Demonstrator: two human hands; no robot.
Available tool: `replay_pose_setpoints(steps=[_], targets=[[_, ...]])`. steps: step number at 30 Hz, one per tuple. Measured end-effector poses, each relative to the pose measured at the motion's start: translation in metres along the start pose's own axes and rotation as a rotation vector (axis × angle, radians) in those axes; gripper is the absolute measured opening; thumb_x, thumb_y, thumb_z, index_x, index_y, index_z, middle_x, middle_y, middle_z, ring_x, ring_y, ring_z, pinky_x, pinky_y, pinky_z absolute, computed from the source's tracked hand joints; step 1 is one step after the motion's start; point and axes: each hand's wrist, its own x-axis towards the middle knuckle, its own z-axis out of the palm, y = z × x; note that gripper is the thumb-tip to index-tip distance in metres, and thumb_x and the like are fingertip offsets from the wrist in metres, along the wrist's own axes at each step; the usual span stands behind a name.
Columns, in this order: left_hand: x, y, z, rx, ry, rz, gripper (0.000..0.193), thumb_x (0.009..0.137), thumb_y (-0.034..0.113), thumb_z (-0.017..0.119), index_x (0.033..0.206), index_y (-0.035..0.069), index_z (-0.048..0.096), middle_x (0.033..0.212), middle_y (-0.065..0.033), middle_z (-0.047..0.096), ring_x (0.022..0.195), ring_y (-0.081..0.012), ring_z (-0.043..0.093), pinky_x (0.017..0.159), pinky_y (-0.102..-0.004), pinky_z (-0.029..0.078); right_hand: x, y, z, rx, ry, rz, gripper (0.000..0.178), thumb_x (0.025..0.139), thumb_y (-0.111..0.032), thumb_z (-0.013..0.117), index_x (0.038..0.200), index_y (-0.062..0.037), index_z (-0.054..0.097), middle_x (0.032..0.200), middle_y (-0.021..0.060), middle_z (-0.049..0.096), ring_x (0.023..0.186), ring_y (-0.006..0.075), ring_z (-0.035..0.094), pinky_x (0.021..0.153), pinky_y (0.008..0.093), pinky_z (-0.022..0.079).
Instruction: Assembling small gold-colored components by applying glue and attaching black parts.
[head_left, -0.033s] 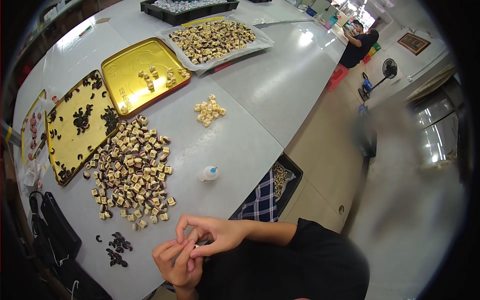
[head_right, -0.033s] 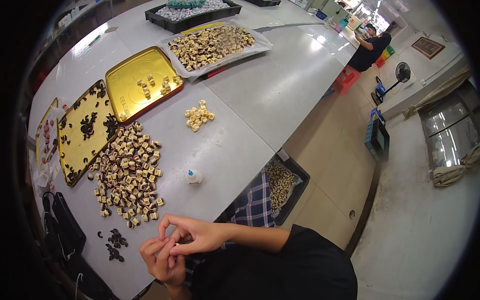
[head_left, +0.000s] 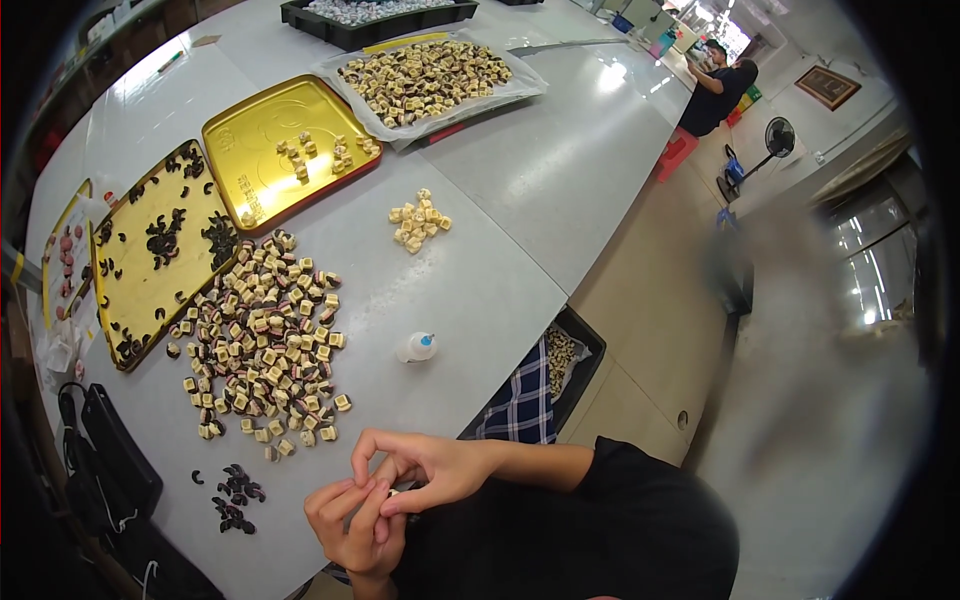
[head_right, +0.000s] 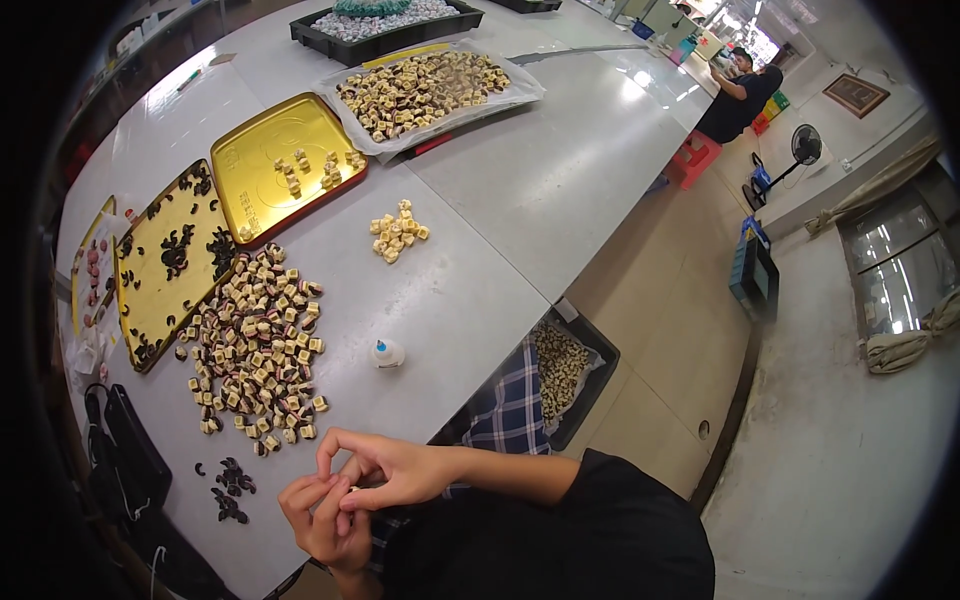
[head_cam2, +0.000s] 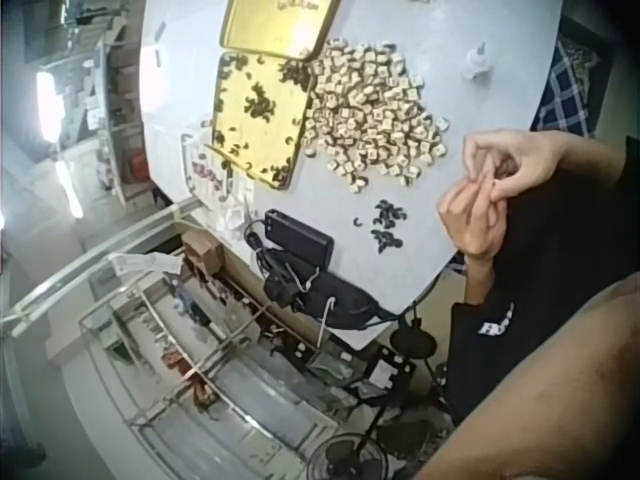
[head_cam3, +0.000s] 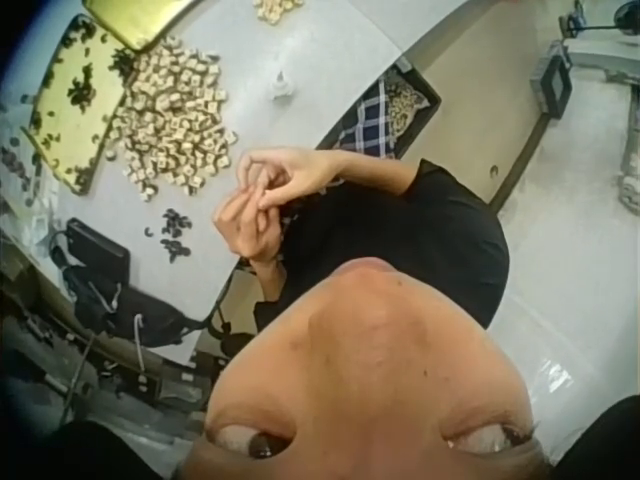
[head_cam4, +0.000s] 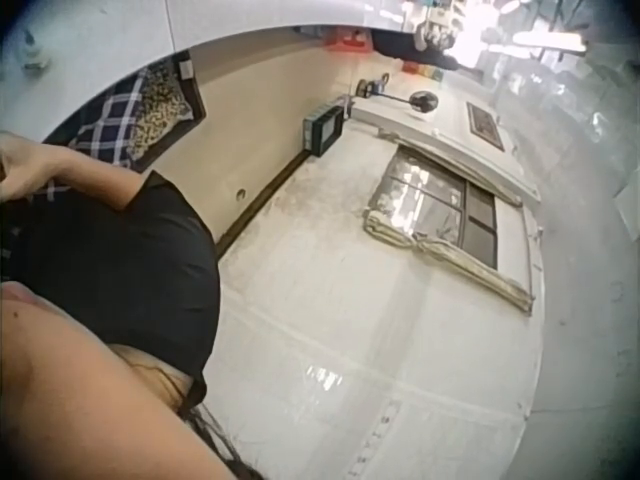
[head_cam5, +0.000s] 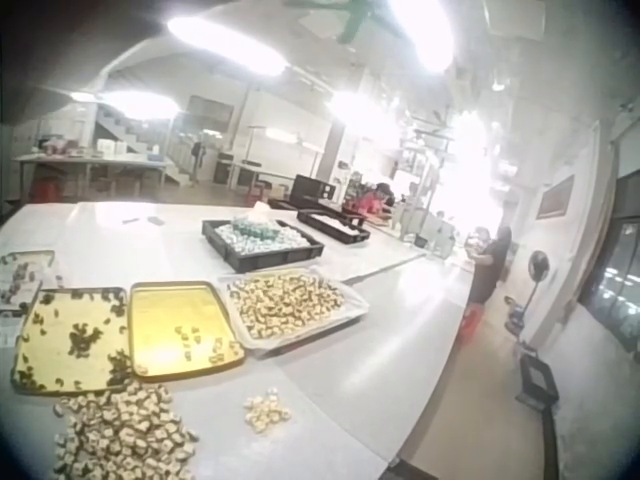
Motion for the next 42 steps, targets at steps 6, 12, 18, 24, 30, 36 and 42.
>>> replay_pose_setpoints(steps=[6, 12, 18, 24, 30, 36, 42], targets=[[0.0, 0.0, 0.0, -0.006, -0.001, 0.001, 0.028, 0.065, 0.011, 0.071, 0.092, 0.009, 0.067, 0.089, -0.0039, 0.057, 0.082, -0.0241, 0.053, 0.07, -0.034, 0.043, 0.0, 0.0, 0.0, 0.0, 0.0, -0.011, 0.026, 0.088, -0.003, 0.051, 0.105, -0.0024, 0.031, 0.087, 0.0121, 0.064, 0.083, 0.0142, 0.061, 0.068, 0.0217, 0.046], [0.0, -0.001, -0.001, -0.008, -0.008, 0.009, 0.026, 0.068, 0.014, 0.07, 0.092, 0.009, 0.067, 0.089, -0.0039, 0.056, 0.082, -0.024, 0.053, 0.07, -0.0338, 0.043, 0.0, 0.005, 0.0, 0.016, -0.001, -0.029, 0.025, 0.088, -0.004, 0.052, 0.104, -0.0027, 0.032, 0.084, 0.0123, 0.062, 0.083, 0.0154, 0.062, 0.071, 0.0239, 0.048], [-0.002, -0.001, -0.002, 0.003, -0.007, 0.001, 0.023, 0.071, 0.017, 0.07, 0.093, 0.01, 0.066, 0.089, -0.0038, 0.056, 0.082, -0.024, 0.053, 0.07, -0.0339, 0.043, 0.001, 0.003, -0.001, 0.06, -0.015, 0.004, 0.027, 0.088, -0.004, 0.053, 0.106, -0.0022, 0.032, 0.088, 0.0123, 0.061, 0.085, 0.0156, 0.061, 0.074, 0.025, 0.048], [-0.002, -0.001, -0.003, -0.001, 0.034, -0.003, 0.021, 0.073, 0.02, 0.07, 0.092, 0.01, 0.066, 0.09, -0.0031, 0.057, 0.084, -0.024, 0.052, 0.072, -0.0342, 0.042, -0.001, 0.0, -0.004, 0.123, -0.001, 0.111, 0.036, 0.085, -0.002, 0.056, 0.114, -0.0025, 0.034, 0.103, 0.0101, 0.055, 0.097, 0.0131, 0.054, 0.083, 0.0253, 0.043], [-0.005, -0.003, -0.007, 0.095, 0.103, 0.025, 0.021, 0.073, 0.021, 0.071, 0.09, 0.011, 0.066, 0.091, -0.002, 0.057, 0.09, -0.0251, 0.049, 0.075, -0.0343, 0.042, 0.001, 0.007, -0.008, 0.085, -0.002, 0.055, 0.04, 0.083, -0.001, 0.059, 0.116, -0.0038, 0.035, 0.108, 0.0065, 0.048, 0.103, 0.0118, 0.048, 0.09, 0.0269, 0.039], [-0.008, -0.005, -0.005, 0.102, 0.094, 0.023, 0.019, 0.071, 0.019, 0.072, 0.087, 0.012, 0.066, 0.092, -0.0014, 0.057, 0.092, -0.0258, 0.047, 0.076, -0.0351, 0.041, 0.0, 0.009, -0.007, 0.152, 0.033, 0.031, 0.04, 0.082, -0.001, 0.06, 0.113, -0.0042, 0.035, 0.106, 0.0072, 0.049, 0.102, 0.0129, 0.049, 0.091, 0.0281, 0.039], [-0.01, -0.005, -0.006, 0.065, 0.136, 0.014, 0.018, 0.07, 0.016, 0.073, 0.086, 0.012, 0.066, 0.092, -0.0008, 0.057, 0.092, -0.025, 0.047, 0.075, -0.0354, 0.041, -0.001, 0.011, -0.009, 0.148, 0.002, -0.02, 0.039, 0.082, -0.001, 0.06, 0.111, -0.0036, 0.035, 0.101, 0.01, 0.055, 0.099, 0.0147, 0.051, 0.09, 0.0288, 0.04]])
